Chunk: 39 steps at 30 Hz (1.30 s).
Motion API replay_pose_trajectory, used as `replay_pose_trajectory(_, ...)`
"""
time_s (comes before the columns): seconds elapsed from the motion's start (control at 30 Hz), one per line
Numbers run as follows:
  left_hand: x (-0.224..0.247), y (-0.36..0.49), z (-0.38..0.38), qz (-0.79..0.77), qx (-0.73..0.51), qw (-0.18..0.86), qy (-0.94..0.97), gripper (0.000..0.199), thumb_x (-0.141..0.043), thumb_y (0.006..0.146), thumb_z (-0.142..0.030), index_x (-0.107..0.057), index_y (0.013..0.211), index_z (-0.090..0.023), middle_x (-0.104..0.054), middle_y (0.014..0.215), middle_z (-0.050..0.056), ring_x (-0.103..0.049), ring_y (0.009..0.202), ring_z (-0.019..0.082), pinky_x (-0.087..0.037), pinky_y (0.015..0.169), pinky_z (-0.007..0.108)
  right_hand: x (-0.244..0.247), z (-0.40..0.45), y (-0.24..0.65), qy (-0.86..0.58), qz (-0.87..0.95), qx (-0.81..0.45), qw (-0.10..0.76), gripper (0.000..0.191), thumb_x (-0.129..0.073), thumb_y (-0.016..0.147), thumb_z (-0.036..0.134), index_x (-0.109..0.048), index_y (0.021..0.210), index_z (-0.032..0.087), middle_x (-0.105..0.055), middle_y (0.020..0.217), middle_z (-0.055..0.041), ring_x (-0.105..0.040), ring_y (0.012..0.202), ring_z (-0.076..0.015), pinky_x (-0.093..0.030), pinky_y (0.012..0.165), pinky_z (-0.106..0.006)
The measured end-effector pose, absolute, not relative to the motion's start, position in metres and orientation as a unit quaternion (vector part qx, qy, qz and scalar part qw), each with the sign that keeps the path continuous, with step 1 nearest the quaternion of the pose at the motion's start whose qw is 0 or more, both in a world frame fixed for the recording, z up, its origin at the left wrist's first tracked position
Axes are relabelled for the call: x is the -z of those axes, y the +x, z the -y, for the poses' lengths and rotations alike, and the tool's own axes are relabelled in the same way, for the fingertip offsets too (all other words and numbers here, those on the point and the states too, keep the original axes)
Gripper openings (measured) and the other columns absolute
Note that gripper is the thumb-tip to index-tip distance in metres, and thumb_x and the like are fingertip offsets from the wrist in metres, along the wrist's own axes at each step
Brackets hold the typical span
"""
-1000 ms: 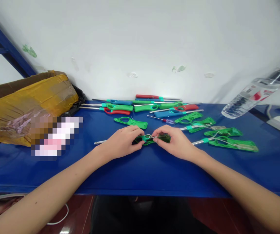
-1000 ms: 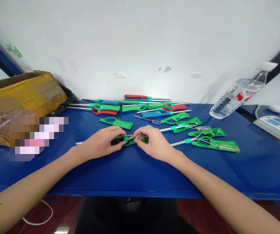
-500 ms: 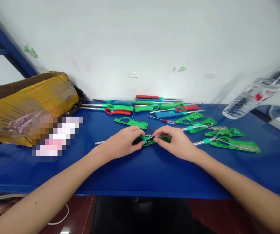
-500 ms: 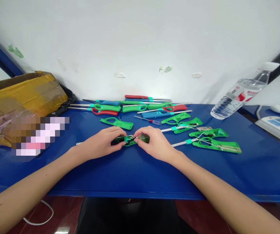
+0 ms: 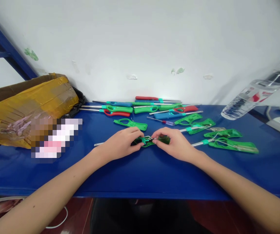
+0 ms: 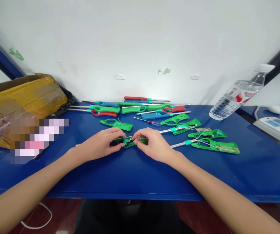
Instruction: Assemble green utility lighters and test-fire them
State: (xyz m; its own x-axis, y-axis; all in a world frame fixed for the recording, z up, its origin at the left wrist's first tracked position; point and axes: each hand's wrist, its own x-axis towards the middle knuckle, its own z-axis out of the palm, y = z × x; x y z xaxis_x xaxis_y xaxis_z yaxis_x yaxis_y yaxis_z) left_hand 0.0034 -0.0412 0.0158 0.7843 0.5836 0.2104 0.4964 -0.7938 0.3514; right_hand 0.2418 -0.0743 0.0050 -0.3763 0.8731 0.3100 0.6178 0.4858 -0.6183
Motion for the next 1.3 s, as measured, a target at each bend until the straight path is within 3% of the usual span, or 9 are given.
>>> replay_pose_trajectory(0.3, -0.0175, 0.0026, 0.0422, -0.297, -0.147, 0.139, 0.933, 0.017, -0.053, 0.095, -0.029, -0.062, 0.107, -0.019, -0.061, 0.104, 0.007, -0.060, 0.092, 0.019, -0.049, 0.079, 0.030, -0.0058, 0.0755, 0.2407, -0.450, 0.821, -0.177, 0.303, 0.012, -0.059, 0.086, 0.017, -0.068, 0.092, 0.022, -0.075, 0.093, -0.0044, -0.067, 0.085, -0.0210, -0.052, 0.076, -0.034)
replay_pose_trajectory(1.3, -0.0192, 0.0047, 0.0431, -0.319, -0.142, 0.123, 0.929, 0.016, -0.053, 0.093, -0.027, -0.059, 0.105, -0.018, -0.065, 0.101, 0.006, -0.062, 0.090, 0.020, -0.048, 0.077, 0.030, -0.0056, 0.0723, 0.2376, -0.482, 0.753, -0.298, 0.336, 0.012, -0.060, 0.085, 0.025, -0.071, 0.087, 0.021, -0.077, 0.088, -0.0031, -0.071, 0.082, -0.0200, -0.056, 0.073, -0.031)
